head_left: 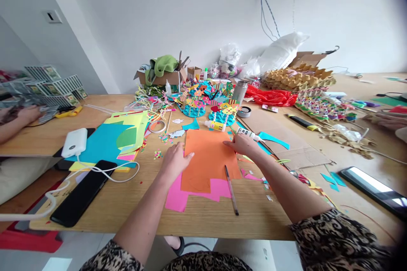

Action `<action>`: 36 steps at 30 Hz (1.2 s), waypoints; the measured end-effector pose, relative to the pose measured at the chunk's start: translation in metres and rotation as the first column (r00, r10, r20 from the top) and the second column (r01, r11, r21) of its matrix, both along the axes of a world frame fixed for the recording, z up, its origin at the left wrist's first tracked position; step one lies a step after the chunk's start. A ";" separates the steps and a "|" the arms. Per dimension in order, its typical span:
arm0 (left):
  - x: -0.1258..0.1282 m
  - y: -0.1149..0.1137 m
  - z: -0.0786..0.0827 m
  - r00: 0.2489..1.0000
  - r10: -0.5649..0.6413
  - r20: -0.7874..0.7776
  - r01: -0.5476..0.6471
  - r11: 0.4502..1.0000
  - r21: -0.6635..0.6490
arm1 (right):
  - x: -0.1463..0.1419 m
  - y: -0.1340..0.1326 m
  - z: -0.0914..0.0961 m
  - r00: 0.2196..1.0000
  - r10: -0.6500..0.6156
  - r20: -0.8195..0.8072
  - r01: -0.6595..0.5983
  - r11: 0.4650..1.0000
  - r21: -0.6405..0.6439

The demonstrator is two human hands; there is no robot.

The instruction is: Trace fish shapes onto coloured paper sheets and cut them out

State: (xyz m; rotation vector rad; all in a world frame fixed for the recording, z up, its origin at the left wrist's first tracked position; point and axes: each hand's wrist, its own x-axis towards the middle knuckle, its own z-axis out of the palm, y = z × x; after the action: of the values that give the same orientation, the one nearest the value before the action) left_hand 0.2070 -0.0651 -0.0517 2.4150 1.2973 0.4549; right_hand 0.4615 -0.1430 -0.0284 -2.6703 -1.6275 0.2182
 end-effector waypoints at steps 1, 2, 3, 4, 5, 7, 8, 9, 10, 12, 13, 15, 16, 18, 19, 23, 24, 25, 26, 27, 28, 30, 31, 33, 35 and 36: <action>0.004 0.003 -0.001 1.000 0.012 -0.002 -0.012 1.000 0.002 | -0.006 -0.005 0.001 1.000 0.010 0.009 -0.010 1.000 -0.003; 0.007 0.005 -0.003 1.000 0.020 0.001 -0.021 1.000 0.013 | -0.013 -0.012 0.002 1.000 0.026 0.015 -0.026 1.000 -0.011; 0.009 0.006 -0.006 1.000 0.029 0.006 -0.029 0.999 0.030 | -0.021 -0.020 0.003 0.998 0.065 0.015 -0.064 0.998 -0.029; 0.011 0.006 -0.009 0.999 0.036 0.008 -0.036 0.998 0.049 | -0.031 -0.028 0.003 0.992 0.130 0.002 -0.129 0.990 -0.051; 0.012 0.005 -0.013 0.999 0.038 0.004 -0.038 0.997 0.066 | -0.041 -0.037 0.002 0.986 0.164 -0.010 -0.165 0.983 -0.087; 0.014 0.003 -0.020 0.999 0.033 -0.024 -0.030 0.994 0.104 | -0.060 -0.052 -0.001 0.971 0.234 -0.050 -0.238 0.963 -0.128; 0.014 0.002 -0.023 0.999 0.025 -0.043 -0.020 0.992 0.128 | -0.066 -0.058 -0.003 0.967 0.251 -0.052 -0.255 0.959 -0.123; 0.014 0.001 -0.026 0.998 0.016 -0.060 -0.006 0.988 0.156 | -0.070 -0.063 -0.004 0.965 0.259 -0.051 -0.263 0.957 -0.118; 0.014 -0.001 -0.028 0.997 0.006 -0.073 0.007 0.983 0.183 | -0.071 -0.066 -0.005 0.965 0.258 -0.044 -0.261 0.959 -0.109; 0.014 -0.003 -0.030 0.997 0.001 -0.083 0.017 0.976 0.218 | -0.061 -0.072 -0.004 0.977 0.211 -0.016 -0.211 0.972 -0.099; 0.014 -0.004 -0.031 0.997 0.003 -0.083 0.016 0.975 0.223 | -0.052 -0.073 -0.003 0.985 0.173 -0.002 -0.173 0.980 -0.097; 0.014 -0.005 -0.032 0.997 0.007 -0.074 0.009 0.976 0.219 | -0.028 -0.075 -0.003 0.997 0.071 0.033 -0.068 0.992 -0.104; 0.014 -0.005 -0.032 0.998 0.007 -0.067 0.008 0.976 0.217 | -0.016 -0.075 -0.004 0.998 0.047 0.041 -0.043 0.994 -0.103; 0.014 -0.004 -0.033 0.999 0.003 -0.051 0.009 0.975 0.220 | 0.004 -0.073 -0.008 0.999 0.040 0.031 -0.036 0.993 -0.114; 0.014 -0.004 -0.034 0.999 -0.001 -0.043 0.010 0.974 0.225 | 0.010 -0.071 -0.010 0.999 0.030 0.011 -0.029 0.995 -0.099; 0.013 -0.003 -0.036 1.000 -0.015 -0.021 0.020 0.970 0.244 | 0.013 -0.053 -0.018 0.981 -0.046 -0.188 0.046 0.999 -0.003; 0.013 -0.003 -0.036 1.000 -0.015 -0.018 0.019 0.969 0.246 | 0.010 -0.047 -0.019 0.971 -0.053 -0.231 0.057 0.998 0.011; 0.013 -0.003 -0.036 1.000 -0.013 -0.018 0.017 0.969 0.247 | 0.007 -0.042 -0.019 0.963 -0.052 -0.263 0.060 0.998 0.022; 0.013 -0.004 -0.036 1.000 -0.010 -0.021 0.015 0.969 0.247 | 0.005 -0.038 -0.020 0.957 -0.049 -0.285 0.061 0.997 0.035; 0.012 -0.005 -0.035 1.000 -0.008 -0.026 0.014 0.969 0.246 | 0.003 -0.035 -0.019 0.952 -0.047 -0.302 0.067 0.996 0.055; 0.012 -0.005 -0.035 0.999 -0.008 -0.031 0.015 0.970 0.244 | 0.001 -0.033 -0.019 0.945 -0.047 -0.323 0.077 0.994 0.081; 0.012 -0.005 -0.035 1.000 -0.014 -0.018 0.018 0.974 0.228 | -0.001 -0.032 -0.016 0.932 -0.042 -0.361 0.096 0.986 0.134; 0.011 -0.004 -0.036 1.000 -0.016 0.013 0.013 0.978 0.207 | -0.003 -0.032 -0.014 0.921 -0.040 -0.388 0.111 0.980 0.163; 0.011 0.001 -0.037 0.985 0.001 0.174 -0.020 0.994 0.105 | -0.008 -0.033 -0.008 0.864 -0.006 -0.503 0.156 0.954 0.255; 0.010 0.008 -0.037 0.903 0.086 0.421 -0.057 0.995 -0.079 | -0.015 -0.034 0.002 0.745 0.102 -0.659 0.222 0.894 0.389; 0.009 0.012 -0.037 0.840 0.146 0.522 -0.064 0.983 -0.171 | -0.020 -0.034 0.008 0.667 0.177 -0.723 0.266 0.850 0.454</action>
State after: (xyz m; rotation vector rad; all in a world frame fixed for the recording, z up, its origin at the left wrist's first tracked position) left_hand 0.2163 -0.0529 -0.0883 1.8989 1.1582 0.9490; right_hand 0.4410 -0.1769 -0.0205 -1.7973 -1.1097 0.6580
